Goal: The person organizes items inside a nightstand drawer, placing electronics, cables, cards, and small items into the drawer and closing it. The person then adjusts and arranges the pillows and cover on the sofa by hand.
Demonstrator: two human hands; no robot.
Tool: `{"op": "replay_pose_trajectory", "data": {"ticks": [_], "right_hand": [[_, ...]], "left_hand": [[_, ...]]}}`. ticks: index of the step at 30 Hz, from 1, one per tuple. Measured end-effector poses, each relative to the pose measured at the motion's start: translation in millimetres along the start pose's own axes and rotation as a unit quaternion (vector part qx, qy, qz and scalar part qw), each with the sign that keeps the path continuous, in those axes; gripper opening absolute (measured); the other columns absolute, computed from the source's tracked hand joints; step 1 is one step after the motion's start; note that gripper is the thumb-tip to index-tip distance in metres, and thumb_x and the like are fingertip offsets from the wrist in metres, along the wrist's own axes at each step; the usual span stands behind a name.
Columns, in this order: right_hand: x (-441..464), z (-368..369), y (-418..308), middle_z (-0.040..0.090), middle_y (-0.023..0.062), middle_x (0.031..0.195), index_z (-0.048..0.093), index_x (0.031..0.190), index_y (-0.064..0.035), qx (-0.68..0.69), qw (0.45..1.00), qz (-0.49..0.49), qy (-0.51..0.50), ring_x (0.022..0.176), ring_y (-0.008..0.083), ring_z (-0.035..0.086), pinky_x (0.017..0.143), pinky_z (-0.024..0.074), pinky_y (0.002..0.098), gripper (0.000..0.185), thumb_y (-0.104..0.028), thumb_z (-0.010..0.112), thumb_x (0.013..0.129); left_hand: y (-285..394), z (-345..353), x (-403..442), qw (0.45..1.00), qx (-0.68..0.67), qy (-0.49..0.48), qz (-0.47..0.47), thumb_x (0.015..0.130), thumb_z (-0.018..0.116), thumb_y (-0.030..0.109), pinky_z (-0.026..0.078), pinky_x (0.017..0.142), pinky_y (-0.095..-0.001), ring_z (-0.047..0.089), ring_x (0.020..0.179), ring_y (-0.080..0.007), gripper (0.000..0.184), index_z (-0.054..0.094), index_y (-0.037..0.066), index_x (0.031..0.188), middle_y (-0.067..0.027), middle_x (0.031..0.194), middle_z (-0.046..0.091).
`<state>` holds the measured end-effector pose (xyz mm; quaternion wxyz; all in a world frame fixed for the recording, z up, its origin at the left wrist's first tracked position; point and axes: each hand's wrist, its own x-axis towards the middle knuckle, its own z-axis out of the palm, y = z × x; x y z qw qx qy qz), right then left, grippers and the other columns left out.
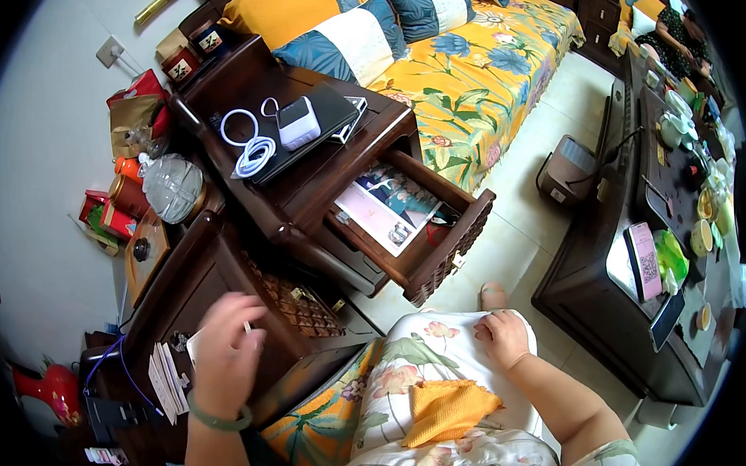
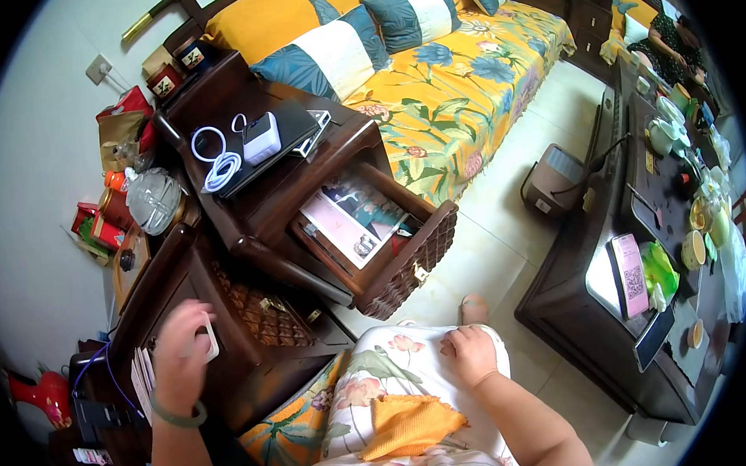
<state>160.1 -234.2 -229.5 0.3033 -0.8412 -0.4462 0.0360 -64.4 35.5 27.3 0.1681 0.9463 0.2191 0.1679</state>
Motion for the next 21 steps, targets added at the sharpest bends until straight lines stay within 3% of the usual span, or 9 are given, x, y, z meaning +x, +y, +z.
{"op": "replay_pose_trajectory", "data": {"ticks": [1,3,7,11,14,17,18,21], "right_hand": [[0.9,-0.2,0.0,0.055,0.0066,0.065,0.056,0.067,-0.0091,-0.003,1.000,0.001,0.001,0.065,0.0258,0.053,0.063,0.0440,0.0374,0.010,-0.012,0.065,0.063],[0.6,0.9,1.1,0.055,0.0066,0.065,0.056,0.066,-0.0091,-0.006,1.000,-0.004,0.010,0.065,0.0259,0.053,0.062,0.0442,0.0373,0.010,-0.012,0.065,0.063],[2.9,3.3,4.1,0.055,0.0065,0.065,0.056,0.066,-0.0092,-0.006,1.000,-0.009,0.016,0.064,0.0256,0.053,0.059,0.0446,0.0371,0.010,-0.012,0.064,0.062],[6.6,5.6,3.7,0.055,0.0063,0.065,0.056,0.066,-0.0095,-0.003,1.000,-0.004,-0.001,0.064,0.0251,0.053,0.060,0.0449,0.0365,0.009,-0.012,0.064,0.061],[8.8,2.6,0.2,0.054,0.0060,0.064,0.057,0.066,-0.0099,0.001,1.000,0.003,-0.015,0.063,0.0249,0.053,0.060,0.0449,0.0363,0.009,-0.012,0.064,0.062],[10.6,1.7,2.7,0.055,0.0058,0.065,0.057,0.066,-0.0101,0.005,1.000,0.008,-0.020,0.063,0.0247,0.053,0.060,0.0448,0.0363,0.009,-0.013,0.064,0.062],[11.6,0.1,3.1,0.055,0.0057,0.065,0.057,0.066,-0.0102,0.004,1.000,0.011,-0.023,0.064,0.0246,0.053,0.060,0.0448,0.0362,0.009,-0.013,0.065,0.062],[12.7,0.7,6.1,0.054,0.0059,0.065,0.057,0.066,-0.0100,0.009,1.000,0.010,-0.024,0.064,0.0246,0.053,0.061,0.0447,0.0362,0.010,-0.014,0.065,0.062]], "left_hand": [[14.9,10.0,18.0,0.995,-0.031,-0.099,-0.002,0.078,0.053,0.005,0.038,0.093,-0.0346,0.051,0.107,-0.0303,0.026,0.055,0.000,0.104,-0.0159,0.110,0.055],[16.4,44.6,43.2,0.979,0.016,-0.184,0.090,0.079,0.054,0.009,0.042,0.089,-0.0356,0.052,0.102,-0.0315,0.028,0.055,0.000,0.106,-0.0177,0.107,0.056],[3.1,128.6,104.9,0.967,0.085,-0.213,0.115,0.081,0.049,0.009,0.043,0.085,-0.0379,0.053,0.097,-0.0316,0.022,0.056,-0.001,0.100,-0.0173,0.104,0.057],[-14.3,189.3,172.4,0.929,0.248,-0.276,0.005,0.082,0.043,0.010,0.044,0.083,-0.0391,0.055,0.096,-0.0328,0.021,0.057,0.001,0.095,-0.0176,0.099,0.059],[-28.0,214.9,197.8,0.897,0.302,-0.305,-0.108,0.084,0.044,0.014,0.045,0.084,-0.0382,0.056,0.099,-0.0303,0.025,0.057,0.003,0.102,-0.0175,0.100,0.059],[-35.3,225.2,212.1,0.837,0.366,-0.388,-0.125,0.085,0.045,0.017,0.045,0.086,-0.0365,0.055,0.102,-0.0295,0.027,0.056,0.002,0.104,-0.0188,0.107,0.057],[-37.2,227.5,212.4,0.865,0.324,-0.337,-0.180,0.084,0.046,0.016,0.045,0.086,-0.0357,0.055,0.103,-0.0283,0.028,0.056,0.001,0.106,-0.0195,0.110,0.056],[-50.4,236.5,217.7,0.870,0.314,-0.307,-0.224,0.085,0.053,0.030,0.044,0.088,-0.0349,0.051,0.110,-0.0271,0.038,0.055,0.004,0.113,-0.0166,0.121,0.050]]}}
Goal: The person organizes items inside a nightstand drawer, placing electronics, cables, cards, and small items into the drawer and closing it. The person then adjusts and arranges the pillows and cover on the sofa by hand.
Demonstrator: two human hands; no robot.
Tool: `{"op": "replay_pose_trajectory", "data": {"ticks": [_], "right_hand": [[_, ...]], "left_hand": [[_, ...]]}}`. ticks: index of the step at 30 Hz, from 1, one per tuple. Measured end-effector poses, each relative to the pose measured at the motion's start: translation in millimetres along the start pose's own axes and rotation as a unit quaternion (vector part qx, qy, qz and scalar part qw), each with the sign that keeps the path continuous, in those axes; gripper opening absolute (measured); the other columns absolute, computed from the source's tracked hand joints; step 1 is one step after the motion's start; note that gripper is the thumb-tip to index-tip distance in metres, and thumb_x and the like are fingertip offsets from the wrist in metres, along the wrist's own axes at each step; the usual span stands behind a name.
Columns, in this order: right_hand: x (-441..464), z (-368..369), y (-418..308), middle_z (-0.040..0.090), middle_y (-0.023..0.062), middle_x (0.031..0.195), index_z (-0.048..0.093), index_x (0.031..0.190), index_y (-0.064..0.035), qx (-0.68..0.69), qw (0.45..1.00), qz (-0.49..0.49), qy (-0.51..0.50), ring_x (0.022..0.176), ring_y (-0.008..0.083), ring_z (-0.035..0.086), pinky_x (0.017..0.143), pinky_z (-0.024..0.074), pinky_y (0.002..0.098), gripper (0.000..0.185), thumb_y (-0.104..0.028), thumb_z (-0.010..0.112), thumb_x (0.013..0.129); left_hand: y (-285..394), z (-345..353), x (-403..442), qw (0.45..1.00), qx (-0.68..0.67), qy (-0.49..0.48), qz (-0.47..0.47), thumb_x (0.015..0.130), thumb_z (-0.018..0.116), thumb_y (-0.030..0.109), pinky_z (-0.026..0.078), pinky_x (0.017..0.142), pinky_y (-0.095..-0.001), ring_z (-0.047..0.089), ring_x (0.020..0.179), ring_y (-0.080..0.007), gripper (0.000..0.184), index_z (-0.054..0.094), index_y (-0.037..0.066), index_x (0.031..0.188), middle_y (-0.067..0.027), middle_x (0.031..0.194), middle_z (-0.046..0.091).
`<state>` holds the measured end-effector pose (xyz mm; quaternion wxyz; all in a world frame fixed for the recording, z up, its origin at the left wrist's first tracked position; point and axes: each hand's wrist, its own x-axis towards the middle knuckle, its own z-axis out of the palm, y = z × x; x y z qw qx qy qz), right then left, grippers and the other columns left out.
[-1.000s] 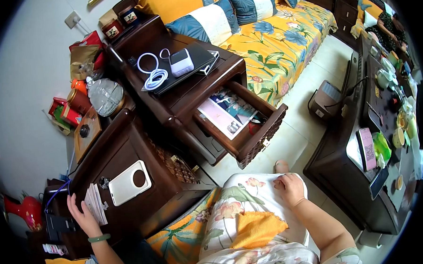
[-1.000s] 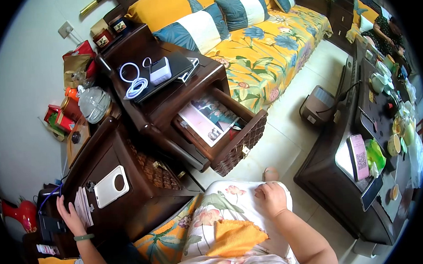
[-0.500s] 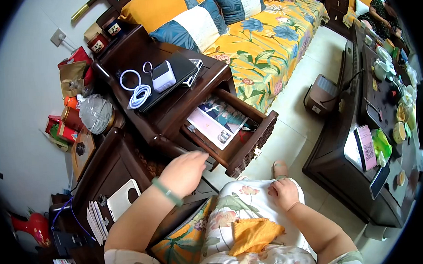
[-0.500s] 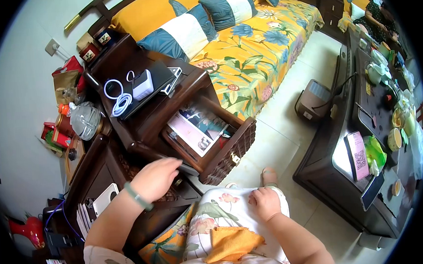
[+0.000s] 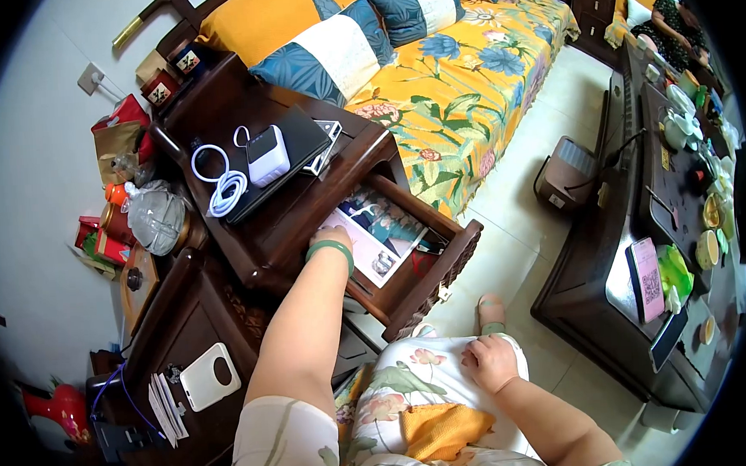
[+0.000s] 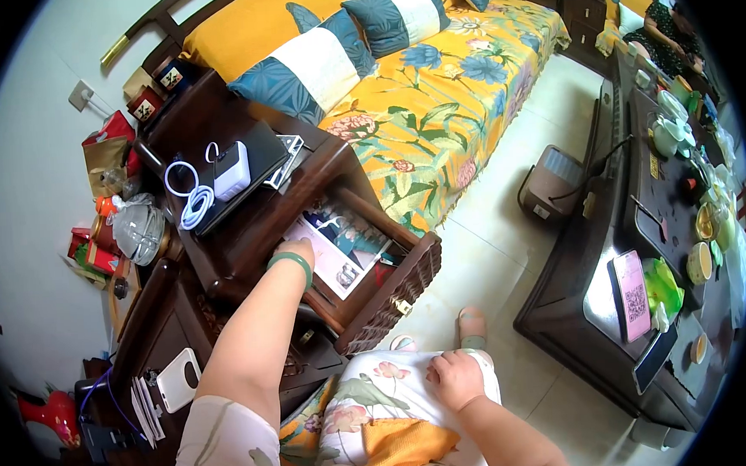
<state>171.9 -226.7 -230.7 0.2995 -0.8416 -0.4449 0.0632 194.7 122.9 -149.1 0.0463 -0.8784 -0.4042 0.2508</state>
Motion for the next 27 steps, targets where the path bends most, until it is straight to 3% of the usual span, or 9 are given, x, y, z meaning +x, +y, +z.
{"op": "replay_pose_trajectory", "data": {"ticks": [3,6,11,13,15,20,23,27], "right_hand": [[0.4,-0.7,-0.2,0.054,0.0060,0.065,0.056,0.066,-0.0099,-0.004,1.000,-0.006,-0.001,0.064,0.0247,0.053,0.061,0.0445,0.0362,0.010,-0.014,0.065,0.062],[0.2,1.5,0.8,0.054,0.0061,0.065,0.055,0.066,-0.0098,0.001,1.000,-0.006,-0.003,0.064,0.0247,0.052,0.060,0.0444,0.0362,0.011,-0.014,0.065,0.062],[0.4,-0.3,-1.2,0.054,0.0070,0.063,0.055,0.064,-0.0091,0.018,1.000,-0.011,0.018,0.063,0.0259,0.053,0.060,0.0445,0.0372,0.010,-0.011,0.064,0.060],[1.6,-1.2,-2.6,0.054,0.0073,0.063,0.055,0.064,-0.0088,0.023,0.999,-0.012,0.025,0.062,0.0263,0.053,0.059,0.0445,0.0376,0.010,-0.011,0.064,0.059],[1.0,-0.2,-2.3,0.054,0.0076,0.062,0.055,0.063,-0.0085,0.021,0.999,-0.011,0.027,0.062,0.0267,0.053,0.059,0.0444,0.0379,0.009,-0.010,0.063,0.059],[1.3,-1.8,-5.7,0.054,0.0075,0.063,0.056,0.064,-0.0084,0.020,1.000,-0.009,0.019,0.063,0.0266,0.053,0.059,0.0443,0.0376,0.009,-0.010,0.063,0.060],[1.6,0.6,-3.9,0.054,0.0074,0.064,0.056,0.065,-0.0083,0.022,1.000,-0.011,0.016,0.064,0.0265,0.052,0.060,0.0442,0.0374,0.009,-0.010,0.064,0.060],[1.2,-1.3,-7.4,0.055,0.0070,0.065,0.057,0.065,-0.0082,0.015,1.000,-0.006,0.002,0.065,0.0263,0.052,0.060,0.0443,0.0374,0.009,-0.011,0.064,0.060]], "left_hand": [[-3.1,-1.7,-0.5,0.999,0.005,-0.004,0.052,0.085,0.052,0.032,0.045,0.087,-0.0359,0.051,0.109,-0.0287,0.040,0.054,0.003,0.113,-0.0170,0.120,0.048],[-4.6,2.6,-11.0,0.990,-0.068,0.100,0.070,0.081,0.047,0.010,0.044,0.085,-0.0386,0.053,0.101,-0.0332,0.019,0.060,0.003,0.094,-0.0169,0.106,0.056],[-15.8,-21.1,-69.9,0.959,-0.042,0.176,0.220,0.078,0.052,0.011,0.045,0.079,-0.0403,0.054,0.090,-0.0327,0.015,0.059,0.003,0.088,-0.0162,0.090,0.057],[-34.5,-50.5,-124.0,0.949,-0.067,0.155,0.266,0.077,0.055,0.014,0.044,0.075,-0.0408,0.054,0.087,-0.0330,0.013,0.058,0.003,0.084,-0.0155,0.086,0.058],[-68.0,-67.6,-164.5,0.912,-0.138,0.226,0.312,0.074,0.061,0.017,0.043,0.067,-0.0424,0.055,0.076,-0.0343,0.017,0.054,0.003,0.081,-0.0159,0.076,0.057],[-178.9,-63.9,-208.7,0.931,-0.132,0.324,0.106,0.070,0.064,0.007,0.042,0.062,-0.0391,0.053,0.072,-0.0346,0.017,0.051,0.001,0.079,-0.0162,0.075,0.054],[-250.2,-19.7,-223.5,0.956,-0.070,0.283,-0.042,0.075,0.058,0.005,0.042,0.066,-0.0403,0.052,0.076,-0.0361,0.012,0.051,0.003,0.083,-0.0158,0.081,0.054],[-290.5,29.0,-238.4,0.963,-0.154,0.163,-0.147,0.076,0.056,0.010,0.043,0.068,-0.0406,0.054,0.080,-0.0358,0.011,0.054,0.004,0.085,-0.0171,0.083,0.056]]}}
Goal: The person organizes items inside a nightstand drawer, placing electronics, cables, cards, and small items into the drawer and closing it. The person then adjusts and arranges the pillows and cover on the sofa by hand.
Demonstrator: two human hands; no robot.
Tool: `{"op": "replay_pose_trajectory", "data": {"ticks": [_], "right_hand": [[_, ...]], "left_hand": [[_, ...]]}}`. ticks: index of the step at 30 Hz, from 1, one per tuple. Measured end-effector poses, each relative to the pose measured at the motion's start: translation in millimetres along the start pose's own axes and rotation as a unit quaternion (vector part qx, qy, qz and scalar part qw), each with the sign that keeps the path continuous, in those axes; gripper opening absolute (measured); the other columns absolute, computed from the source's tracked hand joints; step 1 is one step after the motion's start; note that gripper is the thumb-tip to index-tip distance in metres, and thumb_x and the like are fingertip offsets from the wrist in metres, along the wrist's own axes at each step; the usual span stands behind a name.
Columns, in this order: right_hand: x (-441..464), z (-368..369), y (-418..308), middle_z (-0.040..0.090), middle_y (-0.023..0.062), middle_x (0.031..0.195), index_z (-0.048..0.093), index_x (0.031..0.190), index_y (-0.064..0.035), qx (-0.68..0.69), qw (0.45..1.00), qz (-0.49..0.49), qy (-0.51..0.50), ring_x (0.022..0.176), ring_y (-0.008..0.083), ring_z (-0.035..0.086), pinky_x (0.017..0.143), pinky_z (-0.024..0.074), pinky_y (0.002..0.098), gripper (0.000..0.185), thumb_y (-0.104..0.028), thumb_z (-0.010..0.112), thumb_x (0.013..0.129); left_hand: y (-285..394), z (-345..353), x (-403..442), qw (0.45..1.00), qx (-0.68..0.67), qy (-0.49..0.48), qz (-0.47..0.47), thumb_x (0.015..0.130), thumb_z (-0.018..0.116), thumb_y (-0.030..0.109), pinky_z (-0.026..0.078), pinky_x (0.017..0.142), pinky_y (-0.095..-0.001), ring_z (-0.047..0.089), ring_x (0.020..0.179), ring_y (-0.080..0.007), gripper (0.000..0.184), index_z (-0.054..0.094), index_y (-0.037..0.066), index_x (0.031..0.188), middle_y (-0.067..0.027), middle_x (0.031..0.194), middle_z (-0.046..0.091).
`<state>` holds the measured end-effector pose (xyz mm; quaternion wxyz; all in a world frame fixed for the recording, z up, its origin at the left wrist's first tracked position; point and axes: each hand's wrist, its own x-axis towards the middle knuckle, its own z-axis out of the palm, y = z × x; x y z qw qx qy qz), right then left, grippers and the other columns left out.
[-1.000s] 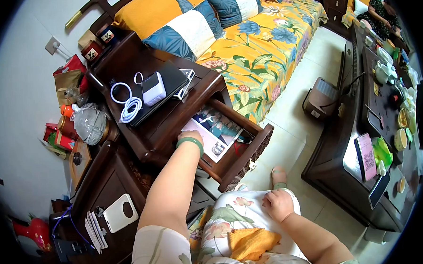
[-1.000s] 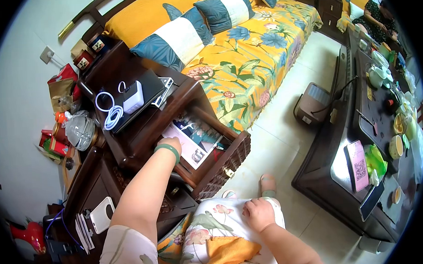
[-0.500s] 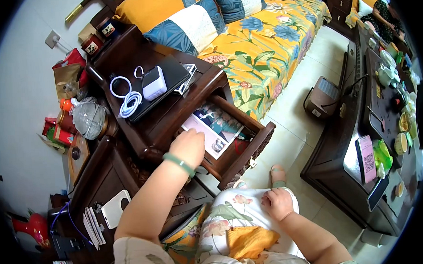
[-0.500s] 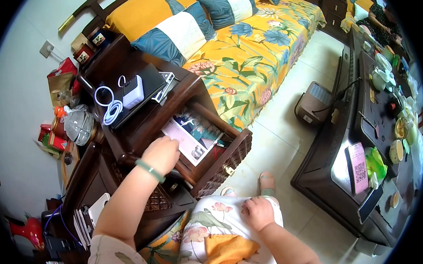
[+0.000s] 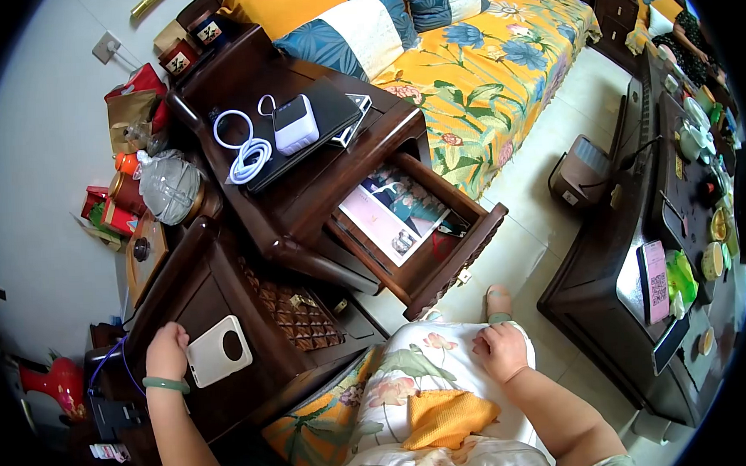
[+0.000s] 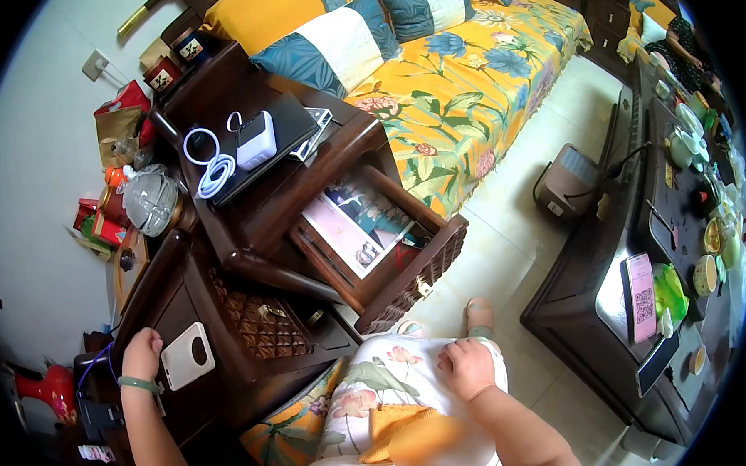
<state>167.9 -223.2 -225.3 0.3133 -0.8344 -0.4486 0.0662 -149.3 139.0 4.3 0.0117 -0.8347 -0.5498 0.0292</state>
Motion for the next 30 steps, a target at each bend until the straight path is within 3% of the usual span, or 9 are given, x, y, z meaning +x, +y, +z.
{"op": "replay_pose_trajectory", "data": {"ticks": [2,6,9,11,13,15,18,25,30], "right_hand": [[0.2,-0.2,-0.2,0.055,0.0069,0.066,0.056,0.065,-0.0082,-0.002,1.000,0.003,-0.004,0.065,0.0262,0.052,0.061,0.0443,0.0372,0.009,-0.011,0.064,0.061],[-0.5,-0.3,1.8,0.055,0.0068,0.066,0.056,0.065,-0.0082,-0.002,1.000,0.005,-0.007,0.066,0.0261,0.052,0.062,0.0440,0.0370,0.010,-0.011,0.065,0.062],[0.3,-0.5,0.4,0.055,0.0069,0.066,0.056,0.065,-0.0081,-0.004,1.000,0.006,-0.010,0.066,0.0262,0.052,0.062,0.0438,0.0372,0.010,-0.012,0.065,0.062],[0.3,0.1,-0.7,0.055,0.0070,0.066,0.055,0.065,-0.0082,-0.004,1.000,0.006,-0.012,0.066,0.0264,0.052,0.061,0.0438,0.0375,0.011,-0.012,0.065,0.062],[1.3,1.2,0.2,0.055,0.0072,0.066,0.055,0.065,-0.0082,-0.003,1.000,0.007,-0.010,0.066,0.0266,0.052,0.061,0.0438,0.0378,0.011,-0.012,0.065,0.062],[0.8,2.7,1.8,0.055,0.0073,0.066,0.055,0.065,-0.0083,-0.006,1.000,0.008,-0.011,0.065,0.0267,0.052,0.061,0.0440,0.0380,0.011,-0.012,0.065,0.062],[-0.2,2.9,2.2,0.055,0.0074,0.066,0.055,0.066,-0.0084,0.000,1.000,0.010,-0.011,0.065,0.0266,0.053,0.060,0.0444,0.0381,0.011,-0.012,0.064,0.062],[2.6,2.2,3.7,0.055,0.0072,0.065,0.056,0.066,-0.0083,-0.001,1.000,0.008,-0.006,0.063,0.0265,0.053,0.059,0.0447,0.0378,0.011,-0.013,0.065,0.062],[2.7,-1.5,3.7,0.056,0.0070,0.065,0.056,0.067,-0.0081,0.011,1.000,0.016,-0.007,0.064,0.0270,0.053,0.059,0.0442,0.0377,0.012,-0.010,0.066,0.061]], "left_hand": [[-4.7,4.8,-4.7,0.993,-0.026,-0.087,-0.078,0.075,0.059,0.013,0.044,0.074,-0.0388,0.055,0.086,-0.0346,0.021,0.058,0.004,0.094,-0.0176,0.091,0.058],[21.5,-3.7,-12.1,0.989,0.021,0.103,0.106,0.073,0.062,0.011,0.042,0.080,-0.0381,0.053,0.091,-0.0340,0.026,0.057,-0.002,0.095,-0.0171,0.098,0.056],[104.9,-33.6,-19.9,0.961,-0.082,0.148,0.220,0.071,0.062,0.005,0.045,0.074,-0.0368,0.055,0.084,-0.0329,0.021,0.057,-0.001,0.091,-0.0150,0.089,0.058],[159.2,-35.9,-24.0,0.930,-0.131,0.081,0.334,0.070,0.062,0.003,0.046,0.074,-0.0339,0.057,0.083,-0.0309,0.022,0.058,0.001,0.092,-0.0146,0.089,0.059],[202.2,-16.8,-18.4,0.877,-0.174,-0.003,0.449,0.075,0.060,0.011,0.047,0.077,-0.0362,0.057,0.087,-0.0310,0.021,0.059,0.001,0.094,-0.0141,0.093,0.060],[240.5,18.8,-1.5,0.854,-0.103,-0.114,0.497,0.078,0.058,0.016,0.043,0.083,-0.0372,0.053,0.097,-0.0306,0.031,0.054,0.001,0.105,-0.0156,0.105,0.054],[296.1,85.5,45.1,0.879,0.014,-0.138,0.456,0.080,0.054,0.015,0.037,0.092,-0.0384,0.047,0.107,-0.0326,0.034,0.050,0.001,0.111,-0.0178,0.113,0.050],[370.9,150.1,128.9,0.950,-0.180,-0.024,0.255,0.076,0.063,0.019,0.036,0.094,-0.0383,0.044,0.111,-0.0324,0.040,0.050,0.003,0.111,-0.0189,0.116,0.049],[369.7,159.0,138.4,0.960,-0.166,-0.100,0.200,0.069,0.071,0.021,0.040,0.087,-0.0377,0.050,0.102,-0.0315,0.037,0.052,0.006,0.097,-0.0160,0.105,0.053]]}}
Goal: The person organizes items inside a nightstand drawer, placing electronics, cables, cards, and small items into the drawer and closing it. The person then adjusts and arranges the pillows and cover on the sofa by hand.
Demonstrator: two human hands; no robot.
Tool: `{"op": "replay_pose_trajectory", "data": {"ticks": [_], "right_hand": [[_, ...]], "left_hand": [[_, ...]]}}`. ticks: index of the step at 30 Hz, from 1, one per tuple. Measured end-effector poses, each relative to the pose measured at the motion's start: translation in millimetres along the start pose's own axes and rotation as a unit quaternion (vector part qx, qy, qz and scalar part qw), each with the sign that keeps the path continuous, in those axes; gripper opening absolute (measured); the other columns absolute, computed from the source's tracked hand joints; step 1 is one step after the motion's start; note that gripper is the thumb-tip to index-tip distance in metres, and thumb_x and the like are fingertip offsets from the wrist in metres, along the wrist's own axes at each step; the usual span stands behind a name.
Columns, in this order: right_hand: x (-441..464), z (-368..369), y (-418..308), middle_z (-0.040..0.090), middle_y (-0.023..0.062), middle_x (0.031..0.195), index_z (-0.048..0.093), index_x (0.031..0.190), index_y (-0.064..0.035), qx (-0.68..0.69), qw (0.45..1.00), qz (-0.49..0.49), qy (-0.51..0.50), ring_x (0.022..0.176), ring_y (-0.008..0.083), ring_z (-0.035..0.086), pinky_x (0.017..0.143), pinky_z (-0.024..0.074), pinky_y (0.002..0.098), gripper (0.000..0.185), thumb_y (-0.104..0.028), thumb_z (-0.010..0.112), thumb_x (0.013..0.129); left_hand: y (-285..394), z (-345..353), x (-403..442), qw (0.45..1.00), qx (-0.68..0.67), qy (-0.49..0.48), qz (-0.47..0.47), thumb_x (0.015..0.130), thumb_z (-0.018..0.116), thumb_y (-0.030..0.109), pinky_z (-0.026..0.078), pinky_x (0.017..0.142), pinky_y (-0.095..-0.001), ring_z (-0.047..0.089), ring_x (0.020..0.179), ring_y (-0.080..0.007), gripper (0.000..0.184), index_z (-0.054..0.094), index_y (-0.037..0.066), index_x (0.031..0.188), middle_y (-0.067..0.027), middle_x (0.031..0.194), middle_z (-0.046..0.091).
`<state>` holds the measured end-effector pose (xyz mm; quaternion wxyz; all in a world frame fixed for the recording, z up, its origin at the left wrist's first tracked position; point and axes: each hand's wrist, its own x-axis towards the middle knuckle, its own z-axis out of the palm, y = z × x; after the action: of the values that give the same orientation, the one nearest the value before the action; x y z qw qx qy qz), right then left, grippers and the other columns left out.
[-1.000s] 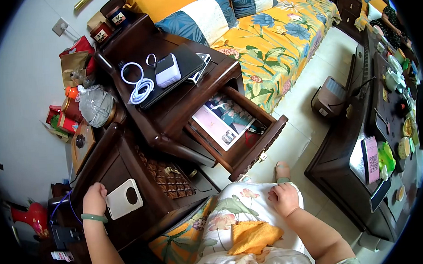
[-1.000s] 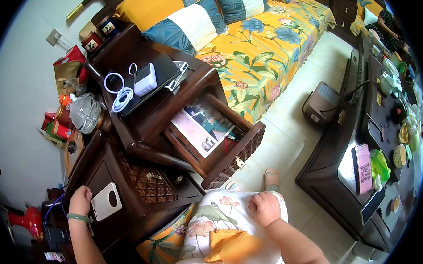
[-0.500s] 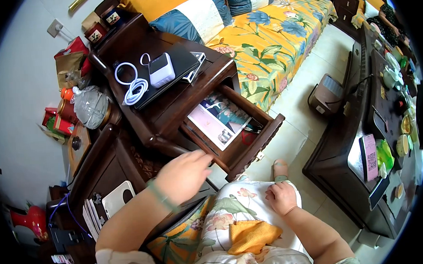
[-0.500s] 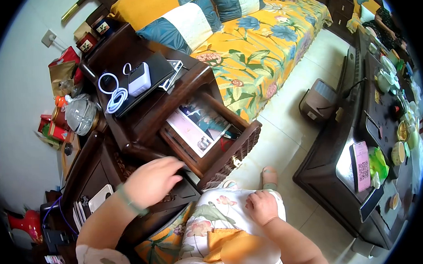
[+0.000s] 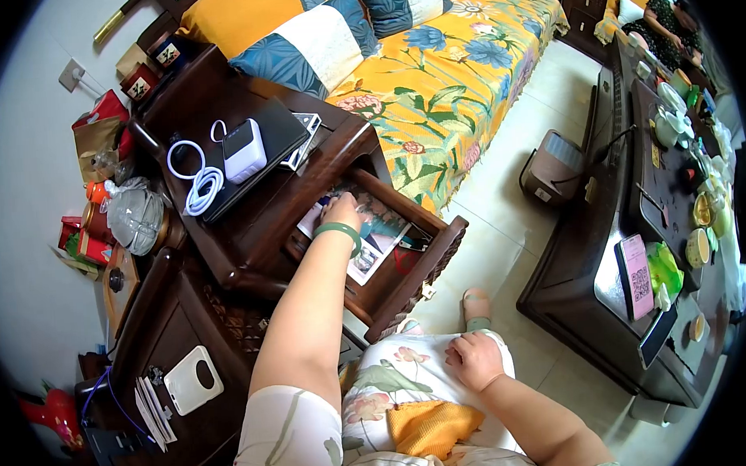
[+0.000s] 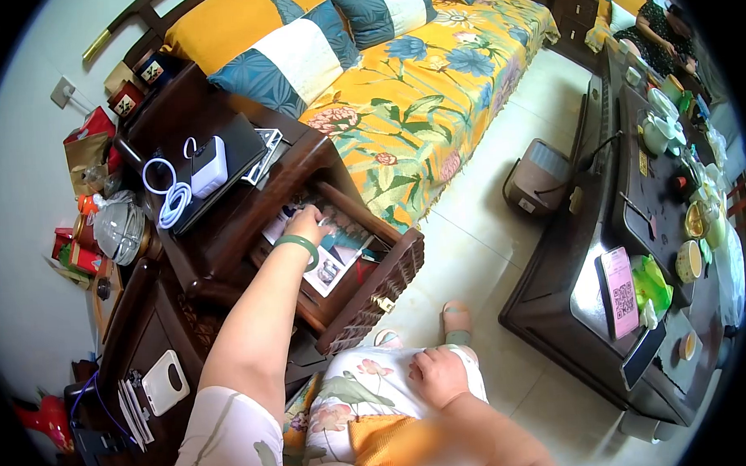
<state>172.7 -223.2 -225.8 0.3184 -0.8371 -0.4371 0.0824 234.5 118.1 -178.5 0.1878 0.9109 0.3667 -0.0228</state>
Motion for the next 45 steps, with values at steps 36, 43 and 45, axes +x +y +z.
{"op": "replay_pose_trajectory", "data": {"ticks": [36,43,45], "right_hand": [[-8.3,6.7,-8.4,0.054,0.0099,0.068,0.053,0.067,-0.0059,-0.029,0.999,0.001,0.029,0.067,0.0311,0.050,0.061,0.0399,0.0406,0.012,-0.008,0.063,0.060],[-10.8,10.7,-1.3,0.054,0.0099,0.068,0.053,0.067,-0.0057,-0.030,0.998,-0.004,0.049,0.067,0.0311,0.050,0.061,0.0398,0.0412,0.012,-0.008,0.063,0.061],[-10.1,10.2,-2.3,0.053,0.0103,0.068,0.053,0.067,-0.0059,-0.038,0.998,-0.006,0.045,0.067,0.0314,0.050,0.060,0.0397,0.0418,0.011,-0.009,0.062,0.062]], "left_hand": [[-219.8,-172.3,-389.8,0.919,0.002,0.348,-0.187,0.090,0.044,0.019,0.044,0.069,-0.0355,0.056,0.075,-0.0291,0.018,0.054,0.004,0.092,-0.0159,0.081,0.057],[-359.0,-203.0,-426.2,0.836,-0.130,0.362,-0.390,0.082,0.054,0.016,0.043,0.066,-0.0290,0.052,0.072,-0.0139,0.017,0.058,0.000,0.087,-0.0056,0.076,0.057],[-379.3,-190.8,-428.7,0.819,-0.233,0.381,-0.361,0.081,0.056,0.011,0.043,0.066,-0.0275,0.051,0.073,-0.0124,0.015,0.058,0.001,0.092,-0.0023,0.079,0.056]]}}
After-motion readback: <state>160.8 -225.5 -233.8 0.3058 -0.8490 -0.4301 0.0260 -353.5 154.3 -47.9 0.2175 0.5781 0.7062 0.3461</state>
